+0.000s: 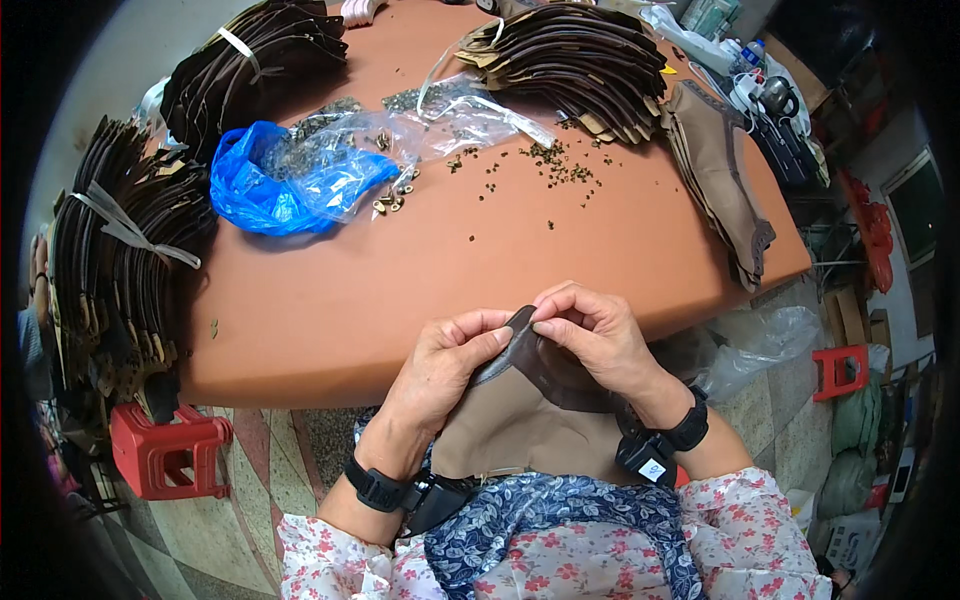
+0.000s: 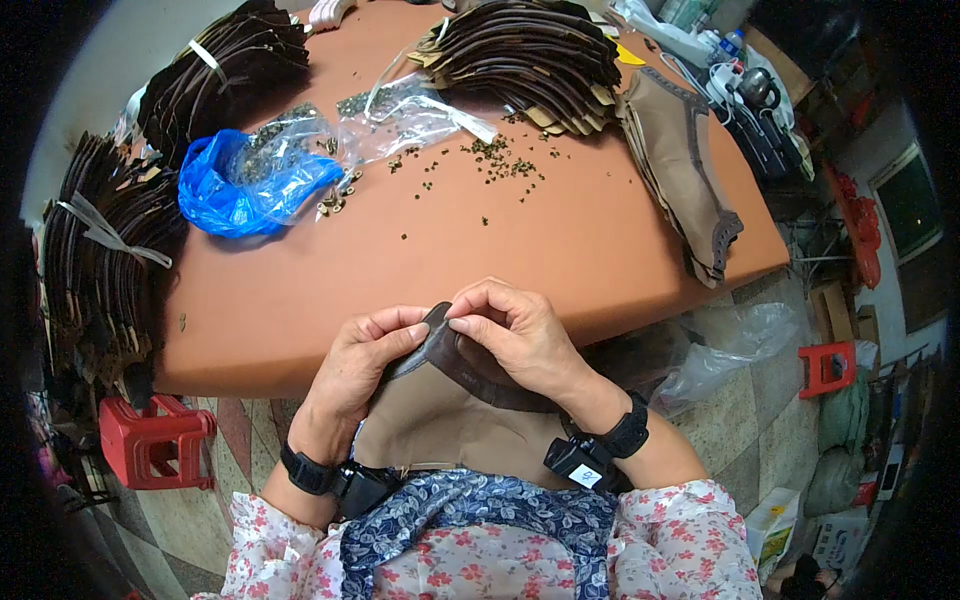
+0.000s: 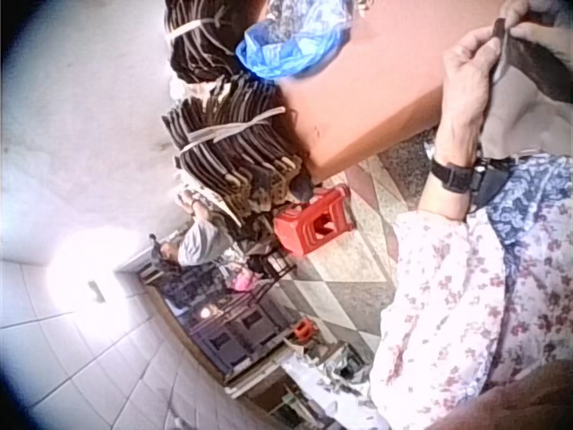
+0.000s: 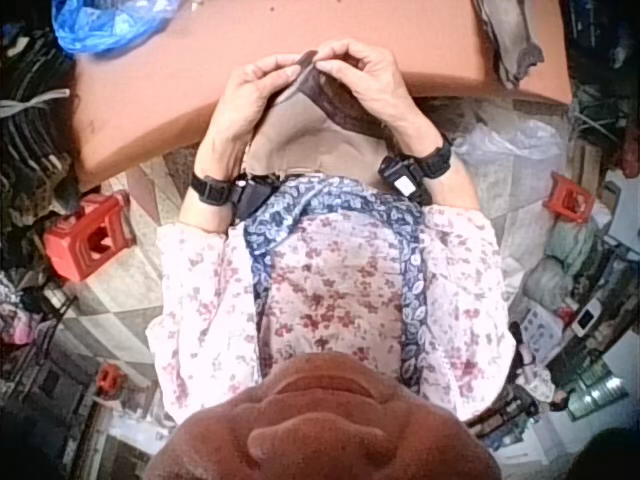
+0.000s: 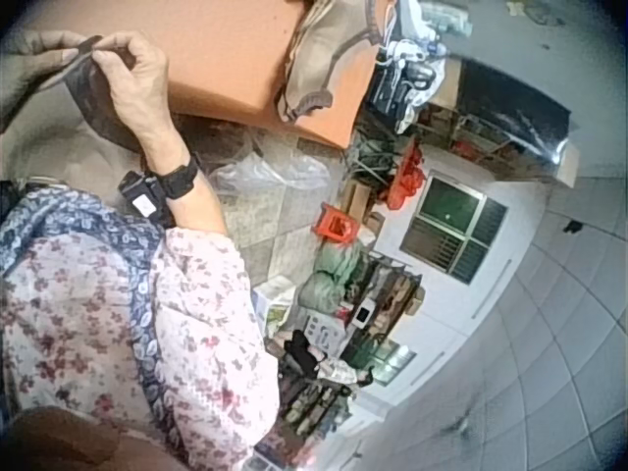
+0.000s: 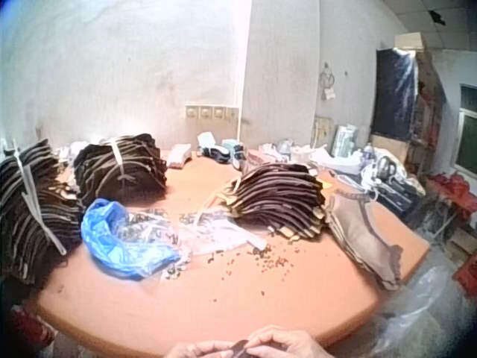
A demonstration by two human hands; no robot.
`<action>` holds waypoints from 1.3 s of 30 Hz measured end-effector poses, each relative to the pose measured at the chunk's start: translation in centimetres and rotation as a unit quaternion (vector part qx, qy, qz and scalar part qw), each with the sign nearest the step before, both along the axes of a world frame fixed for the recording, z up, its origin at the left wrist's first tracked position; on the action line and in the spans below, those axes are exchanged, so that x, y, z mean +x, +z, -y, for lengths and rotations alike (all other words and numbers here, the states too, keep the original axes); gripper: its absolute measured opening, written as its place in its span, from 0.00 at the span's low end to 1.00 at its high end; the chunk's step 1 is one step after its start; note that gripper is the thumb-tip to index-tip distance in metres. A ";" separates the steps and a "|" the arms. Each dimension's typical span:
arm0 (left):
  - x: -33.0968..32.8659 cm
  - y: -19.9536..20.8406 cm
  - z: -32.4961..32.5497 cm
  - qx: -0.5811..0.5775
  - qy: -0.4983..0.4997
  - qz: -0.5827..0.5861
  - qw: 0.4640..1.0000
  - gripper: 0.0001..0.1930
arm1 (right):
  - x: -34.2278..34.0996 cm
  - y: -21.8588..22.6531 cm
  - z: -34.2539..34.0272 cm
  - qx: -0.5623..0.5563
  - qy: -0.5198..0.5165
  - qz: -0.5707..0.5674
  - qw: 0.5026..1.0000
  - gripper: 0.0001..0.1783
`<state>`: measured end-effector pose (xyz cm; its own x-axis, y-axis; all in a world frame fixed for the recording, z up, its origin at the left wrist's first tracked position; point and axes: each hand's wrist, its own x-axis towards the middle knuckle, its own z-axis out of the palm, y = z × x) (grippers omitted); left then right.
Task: Manual assembly and inspection of leather shoe upper components at a workstation.
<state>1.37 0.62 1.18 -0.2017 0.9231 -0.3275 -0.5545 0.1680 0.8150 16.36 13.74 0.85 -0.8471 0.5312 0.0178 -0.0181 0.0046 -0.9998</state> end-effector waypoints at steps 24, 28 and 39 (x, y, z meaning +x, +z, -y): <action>0.2 -0.1 -0.1 0.000 0.005 0.039 0.999 0.12 | 0.0 -0.3 0.7 0.190 -0.066 0.004 0.980 0.03; 0.4 -0.1 -0.3 0.002 0.001 0.019 1.000 0.12 | -0.2 0.6 1.5 0.369 -0.120 -0.017 0.922 0.05; 0.8 -0.4 -0.4 0.004 0.013 -0.027 1.000 0.13 | -0.6 0.3 1.8 0.576 -0.138 -0.021 0.805 0.08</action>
